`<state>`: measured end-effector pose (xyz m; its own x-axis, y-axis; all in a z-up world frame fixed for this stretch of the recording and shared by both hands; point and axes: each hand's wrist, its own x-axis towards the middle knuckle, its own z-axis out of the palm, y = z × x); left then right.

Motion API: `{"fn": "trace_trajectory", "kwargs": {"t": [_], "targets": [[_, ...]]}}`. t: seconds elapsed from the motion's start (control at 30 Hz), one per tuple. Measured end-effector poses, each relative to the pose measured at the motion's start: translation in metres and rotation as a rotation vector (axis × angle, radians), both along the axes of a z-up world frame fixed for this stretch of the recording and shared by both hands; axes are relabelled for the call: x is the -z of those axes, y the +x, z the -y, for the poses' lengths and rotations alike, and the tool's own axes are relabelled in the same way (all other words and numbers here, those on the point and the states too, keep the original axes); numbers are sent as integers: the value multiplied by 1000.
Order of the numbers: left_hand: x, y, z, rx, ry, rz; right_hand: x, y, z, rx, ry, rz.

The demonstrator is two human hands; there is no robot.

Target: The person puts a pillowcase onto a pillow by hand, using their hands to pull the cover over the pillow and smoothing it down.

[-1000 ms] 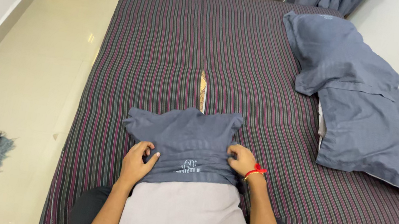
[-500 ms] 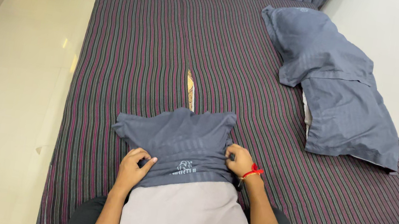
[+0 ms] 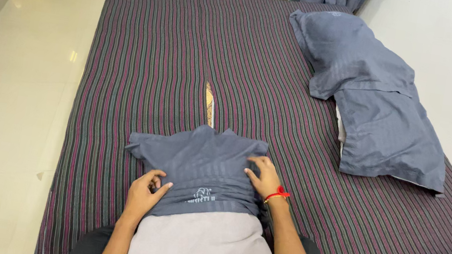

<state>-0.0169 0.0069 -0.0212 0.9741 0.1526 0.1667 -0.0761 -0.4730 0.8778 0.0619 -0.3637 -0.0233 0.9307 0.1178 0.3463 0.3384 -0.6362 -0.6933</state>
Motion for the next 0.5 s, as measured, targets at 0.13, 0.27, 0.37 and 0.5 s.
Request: {"fn": "trace_trajectory", "kwargs": {"t": [0.13, 0.27, 0.37, 0.5], "targets": [[10, 5, -4, 43, 3, 113, 2, 5, -5, 7, -217, 7], [22, 9, -8, 22, 35, 120, 14, 6, 27, -300, -290, -263], [29, 9, -10, 14, -22, 126, 21, -9, 50, -372, -127, -573], [38, 13, -9, 24, 2, 123, 30, 3, 38, -49, -90, -446]]}}
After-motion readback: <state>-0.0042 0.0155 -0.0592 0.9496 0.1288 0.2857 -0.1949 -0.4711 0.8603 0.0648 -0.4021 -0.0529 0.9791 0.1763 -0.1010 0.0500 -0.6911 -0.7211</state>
